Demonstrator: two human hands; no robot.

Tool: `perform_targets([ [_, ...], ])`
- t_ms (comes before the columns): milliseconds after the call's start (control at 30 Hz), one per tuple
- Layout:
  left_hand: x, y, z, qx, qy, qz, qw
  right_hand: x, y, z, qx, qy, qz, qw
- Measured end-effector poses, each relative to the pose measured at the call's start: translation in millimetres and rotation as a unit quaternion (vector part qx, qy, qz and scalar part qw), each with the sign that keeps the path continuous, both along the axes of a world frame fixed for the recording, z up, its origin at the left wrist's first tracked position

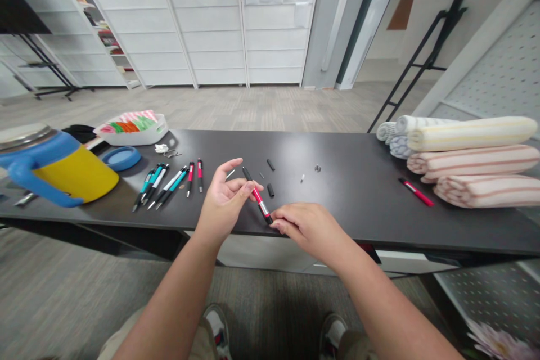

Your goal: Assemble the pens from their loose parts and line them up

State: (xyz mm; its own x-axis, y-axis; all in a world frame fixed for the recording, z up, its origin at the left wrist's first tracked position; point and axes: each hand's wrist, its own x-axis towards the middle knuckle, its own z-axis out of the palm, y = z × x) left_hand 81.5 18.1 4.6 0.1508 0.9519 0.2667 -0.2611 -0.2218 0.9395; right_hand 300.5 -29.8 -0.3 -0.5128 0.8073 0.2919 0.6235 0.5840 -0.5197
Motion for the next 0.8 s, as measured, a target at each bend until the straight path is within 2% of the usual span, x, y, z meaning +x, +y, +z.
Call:
perform_targets([
  [100,-1,0,1.1,-0.01,-0.013,0.002,1.0,1,-2,0.1,0.006,-0.008,-0.001,1.0],
  [233,-1,1,0.8,-0.021,-0.037,0.036,0.998,0,-4,4.6,-0.017,-0.004,-0.003,1.0],
  [467,0,0,-1.0,-0.01,-0.039,0.039,0.998,-1,-6,6.9,-0.037,0.005,-0.019,0.999],
  [600,-1,3,-3.8,-0.013,-0.049,0.066,0.997,-1,-7,7.8,-0.043,0.022,-0.028,0.998],
  [700,-1,7,-8.4,0.006,-0.051,0.108,0.993,3,-1,7.6,0.005,0.062,-0.096,0.993],
  [800,-1,7,-12.1,0.045,-0.029,0.151,0.987,19,10,2.6,0.086,0.042,-0.228,0.969],
])
